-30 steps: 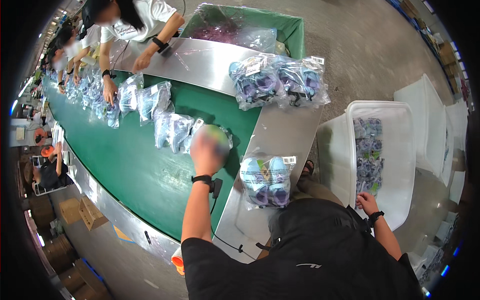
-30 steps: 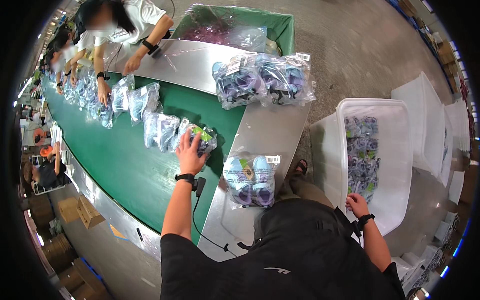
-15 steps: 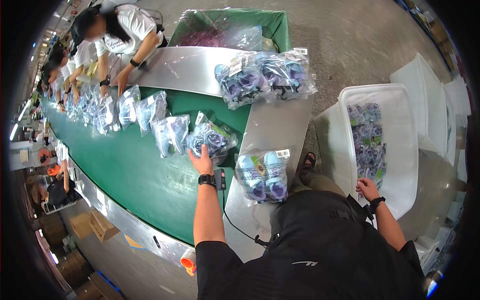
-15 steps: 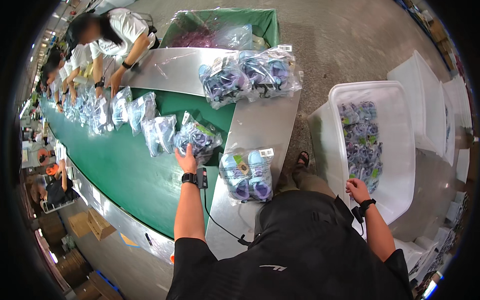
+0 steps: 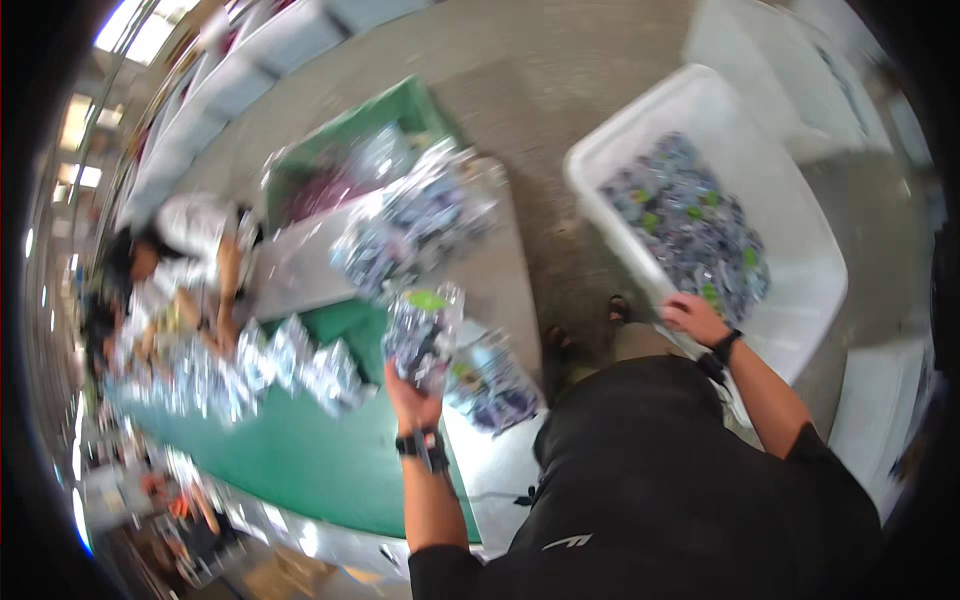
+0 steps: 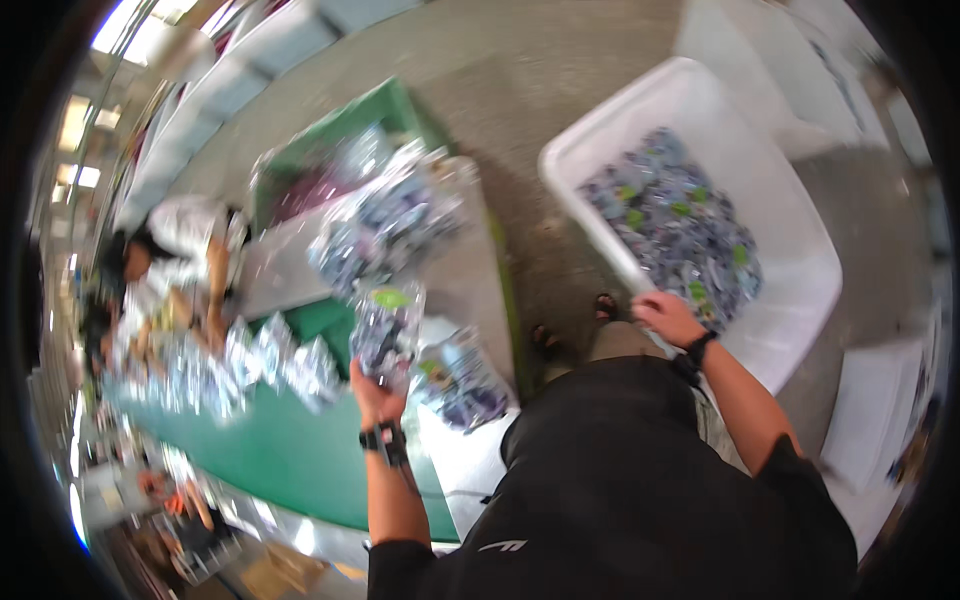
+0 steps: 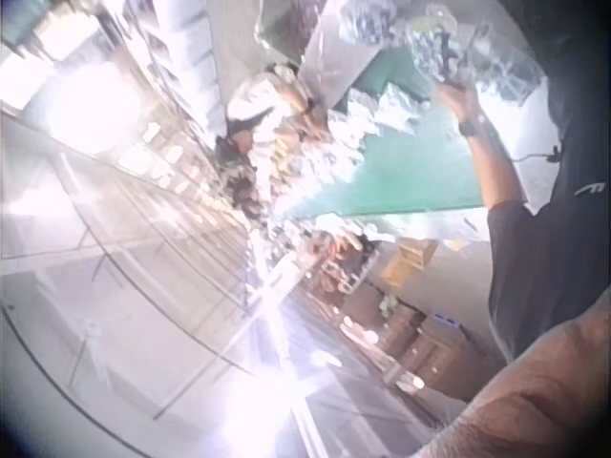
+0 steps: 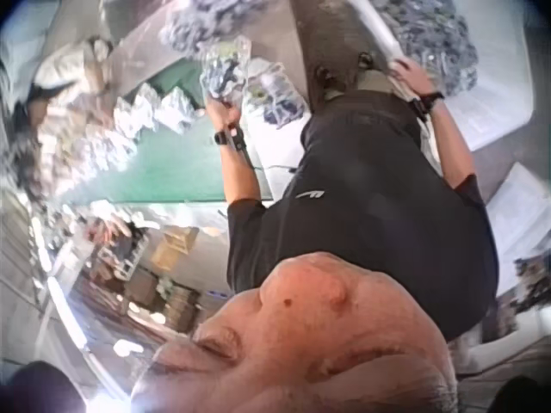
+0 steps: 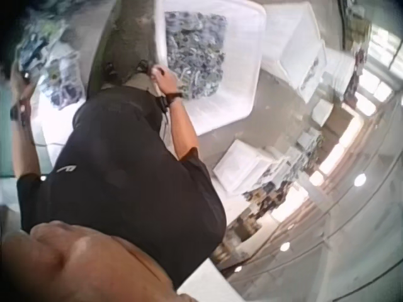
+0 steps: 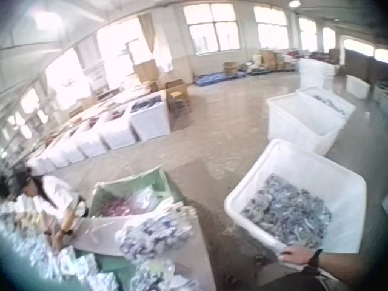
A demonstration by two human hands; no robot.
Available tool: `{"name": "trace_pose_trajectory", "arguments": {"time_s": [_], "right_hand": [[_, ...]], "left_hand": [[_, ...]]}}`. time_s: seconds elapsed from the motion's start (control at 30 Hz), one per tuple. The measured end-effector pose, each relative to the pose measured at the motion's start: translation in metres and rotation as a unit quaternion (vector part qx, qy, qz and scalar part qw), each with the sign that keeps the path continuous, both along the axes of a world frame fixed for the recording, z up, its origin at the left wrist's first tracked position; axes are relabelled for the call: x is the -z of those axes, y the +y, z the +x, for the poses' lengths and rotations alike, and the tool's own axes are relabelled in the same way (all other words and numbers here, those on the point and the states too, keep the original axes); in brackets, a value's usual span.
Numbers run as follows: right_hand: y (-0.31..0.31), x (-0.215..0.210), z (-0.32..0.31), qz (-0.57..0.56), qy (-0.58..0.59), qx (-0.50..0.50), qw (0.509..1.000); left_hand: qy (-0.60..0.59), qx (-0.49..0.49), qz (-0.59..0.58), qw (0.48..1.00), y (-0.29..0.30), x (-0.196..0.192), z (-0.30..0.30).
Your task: The person picks packaged footwear from a green conveyor belt and places them into a white bin. The person repeats this action continuously as more packages arrive on the belt.
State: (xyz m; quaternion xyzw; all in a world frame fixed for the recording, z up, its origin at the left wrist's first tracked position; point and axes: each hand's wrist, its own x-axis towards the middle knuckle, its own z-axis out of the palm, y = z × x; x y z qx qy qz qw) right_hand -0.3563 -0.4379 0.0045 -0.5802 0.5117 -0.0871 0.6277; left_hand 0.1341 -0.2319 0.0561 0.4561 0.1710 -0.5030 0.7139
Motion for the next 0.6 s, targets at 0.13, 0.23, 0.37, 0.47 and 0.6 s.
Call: {"name": "trace_pose_trajectory", "arguments": {"time_s": [0.13,0.23,0.37,0.47,0.6], "right_hand": [[-0.011,-0.021,0.042,0.052,-0.143,-0.03,0.988],[-0.02,-0.049,0.055,0.149,-0.192,-0.079,0.967],[-0.03,-0.074,0.045,0.221,-0.186,-0.018,0.957],[-0.032,-0.068,0.006,0.233,-0.184,0.072,0.952],[-0.032,-0.028,-0.05,0.219,-0.194,0.158,0.943]], "left_hand": [[-0.011,0.17,0.035,0.985,-0.043,-0.043,-0.077],[-0.012,0.283,0.038,0.958,-0.07,-0.056,-0.134],[-0.008,0.351,0.059,0.934,-0.123,-0.049,-0.201],[-0.08,0.41,-0.015,0.908,-0.154,-0.046,-0.249],[-0.094,0.514,-0.018,0.852,-0.189,-0.041,-0.295]]}}
